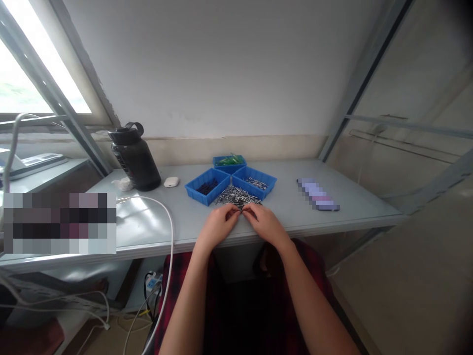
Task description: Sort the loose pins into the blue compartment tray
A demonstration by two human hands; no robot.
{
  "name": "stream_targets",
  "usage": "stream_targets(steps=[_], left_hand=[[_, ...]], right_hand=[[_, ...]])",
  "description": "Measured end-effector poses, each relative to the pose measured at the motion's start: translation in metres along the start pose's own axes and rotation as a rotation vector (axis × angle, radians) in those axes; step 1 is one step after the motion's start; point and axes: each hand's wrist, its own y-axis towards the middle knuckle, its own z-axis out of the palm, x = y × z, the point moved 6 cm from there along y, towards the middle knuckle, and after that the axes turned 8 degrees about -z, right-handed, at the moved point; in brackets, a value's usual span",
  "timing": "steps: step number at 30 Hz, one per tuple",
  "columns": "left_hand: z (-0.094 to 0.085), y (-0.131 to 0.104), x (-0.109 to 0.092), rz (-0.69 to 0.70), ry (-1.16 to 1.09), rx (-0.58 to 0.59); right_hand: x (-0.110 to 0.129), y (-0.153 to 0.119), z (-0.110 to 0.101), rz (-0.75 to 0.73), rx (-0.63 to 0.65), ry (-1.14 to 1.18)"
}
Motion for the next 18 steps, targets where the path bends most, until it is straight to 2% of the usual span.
stream_targets(steps=[6, 9, 14, 18], left_hand=[[-0.0001, -0.0011, -0.0019, 0.022, 0.066, -0.009], [-0.0004, -0.0013, -0.0015, 0.006, 0.043, -0.009], [-0.0014, -0.0021, -0.0041, 0.022, 0.005, -0.010], [-0.0009, -0.0015, -0.0038, 0.010, 0.007, 0.001]], right_hand=[[-0.0012, -0.0014, -0.0012, 0.035, -0.012, 0.079], [-0.0029, 0.0001, -0.0011, 0.064, -0.009, 0.063], [-0.0007, 0.0009, -0.0005, 0.015, 0.008, 0.033], [-0.0033, -0.0009, -0.0005, 0.052, -0.007, 0.076]])
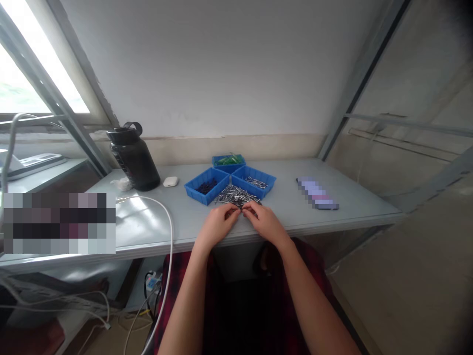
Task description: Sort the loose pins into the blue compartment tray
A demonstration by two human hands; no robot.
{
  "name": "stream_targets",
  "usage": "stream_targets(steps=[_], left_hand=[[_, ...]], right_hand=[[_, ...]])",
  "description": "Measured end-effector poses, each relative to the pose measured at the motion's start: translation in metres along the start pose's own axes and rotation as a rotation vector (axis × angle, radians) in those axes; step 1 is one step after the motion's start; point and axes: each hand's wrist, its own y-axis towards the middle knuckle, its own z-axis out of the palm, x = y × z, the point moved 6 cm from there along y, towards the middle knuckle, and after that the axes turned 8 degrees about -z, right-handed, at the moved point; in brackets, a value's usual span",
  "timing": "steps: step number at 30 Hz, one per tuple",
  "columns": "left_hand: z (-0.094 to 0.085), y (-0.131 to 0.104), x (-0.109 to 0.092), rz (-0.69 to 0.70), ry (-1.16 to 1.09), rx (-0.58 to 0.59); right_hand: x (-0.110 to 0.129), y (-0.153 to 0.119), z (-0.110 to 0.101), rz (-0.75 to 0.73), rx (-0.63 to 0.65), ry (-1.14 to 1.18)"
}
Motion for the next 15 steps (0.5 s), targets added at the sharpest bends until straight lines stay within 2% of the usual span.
stream_targets(steps=[4, 9, 15], left_hand=[[0.0016, 0.0006, 0.0015, 0.002, 0.050, 0.012], [0.0009, 0.0005, 0.0036, -0.006, 0.010, 0.001], [0.0002, -0.0001, 0.0010, 0.009, 0.004, -0.001]], right_hand=[[0.0013, -0.0001, -0.0005, -0.007, 0.001, 0.048], [-0.0001, 0.0019, -0.0015, 0.045, -0.003, 0.041], [0.0019, 0.0021, -0.0005, -0.011, 0.020, -0.017]])
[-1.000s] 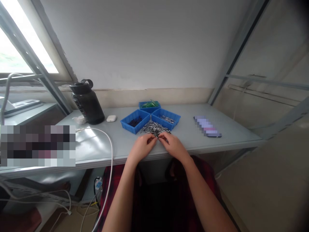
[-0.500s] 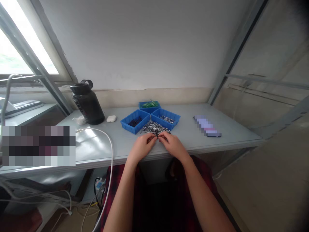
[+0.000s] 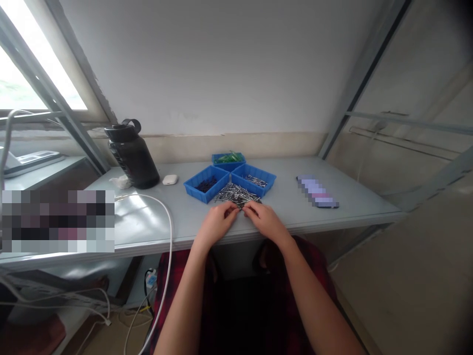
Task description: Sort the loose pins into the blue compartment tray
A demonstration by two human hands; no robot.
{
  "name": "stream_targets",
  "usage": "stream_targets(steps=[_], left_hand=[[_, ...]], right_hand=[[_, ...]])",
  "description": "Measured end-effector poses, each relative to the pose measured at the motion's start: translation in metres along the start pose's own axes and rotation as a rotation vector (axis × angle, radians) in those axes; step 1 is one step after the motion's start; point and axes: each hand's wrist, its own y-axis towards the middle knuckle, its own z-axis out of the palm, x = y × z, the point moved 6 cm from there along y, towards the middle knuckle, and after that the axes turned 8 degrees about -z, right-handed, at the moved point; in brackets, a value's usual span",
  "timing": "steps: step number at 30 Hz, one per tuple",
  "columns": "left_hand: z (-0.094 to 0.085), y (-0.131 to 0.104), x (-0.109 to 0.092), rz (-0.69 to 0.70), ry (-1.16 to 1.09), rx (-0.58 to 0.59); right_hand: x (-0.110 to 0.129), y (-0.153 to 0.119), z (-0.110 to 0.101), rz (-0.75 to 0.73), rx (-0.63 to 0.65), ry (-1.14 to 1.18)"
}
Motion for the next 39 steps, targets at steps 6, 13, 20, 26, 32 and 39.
stream_targets(steps=[6, 13, 20, 26, 32, 39], left_hand=[[0.001, 0.001, 0.002, 0.000, -0.004, -0.002], [0.002, 0.001, 0.004, -0.017, 0.006, 0.004], [0.001, 0.000, 0.000, 0.012, 0.045, -0.006], [0.000, 0.001, 0.000, 0.031, 0.046, -0.013], [0.000, 0.000, -0.001, 0.001, 0.013, -0.012], [-0.002, -0.002, -0.006, 0.011, 0.034, -0.020]], right_hand=[[0.001, 0.000, -0.002, 0.014, -0.014, 0.019], [0.003, -0.001, -0.003, -0.010, -0.004, 0.014], [0.002, -0.002, -0.003, -0.007, -0.022, 0.054], [0.002, 0.000, -0.003, 0.011, -0.010, 0.051], [0.000, -0.001, -0.002, 0.014, -0.007, 0.053], [-0.001, -0.003, -0.002, 0.024, -0.032, 0.100]])
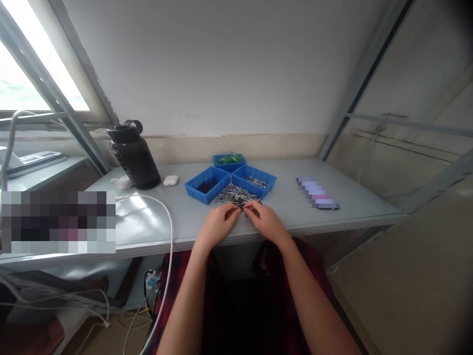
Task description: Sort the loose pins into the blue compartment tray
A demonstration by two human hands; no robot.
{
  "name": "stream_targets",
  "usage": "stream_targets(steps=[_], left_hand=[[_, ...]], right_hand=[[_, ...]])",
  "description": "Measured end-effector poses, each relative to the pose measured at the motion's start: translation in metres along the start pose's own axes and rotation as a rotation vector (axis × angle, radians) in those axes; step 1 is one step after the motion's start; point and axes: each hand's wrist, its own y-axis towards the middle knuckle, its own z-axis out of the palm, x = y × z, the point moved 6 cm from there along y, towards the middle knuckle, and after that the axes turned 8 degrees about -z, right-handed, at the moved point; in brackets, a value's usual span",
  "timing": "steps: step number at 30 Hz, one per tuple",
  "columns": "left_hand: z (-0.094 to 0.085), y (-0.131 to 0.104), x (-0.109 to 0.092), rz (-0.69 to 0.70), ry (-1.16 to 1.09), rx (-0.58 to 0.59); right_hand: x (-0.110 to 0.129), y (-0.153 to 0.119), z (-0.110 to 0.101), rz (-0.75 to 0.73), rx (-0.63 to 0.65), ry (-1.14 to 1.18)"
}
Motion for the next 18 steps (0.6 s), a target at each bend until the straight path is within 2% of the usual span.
stream_targets(steps=[9, 13, 18], left_hand=[[0.0004, 0.0013, 0.0027, 0.022, -0.006, -0.014], [-0.0002, 0.0014, 0.0026, 0.015, -0.016, -0.015], [0.0006, 0.0015, 0.0043, -0.008, -0.032, -0.003]], right_hand=[[-0.0006, 0.0022, -0.0010, 0.043, -0.005, -0.029], [0.0028, 0.0027, 0.0008, 0.000, 0.041, -0.083], [0.0019, 0.0010, 0.0007, -0.009, 0.026, -0.081]])
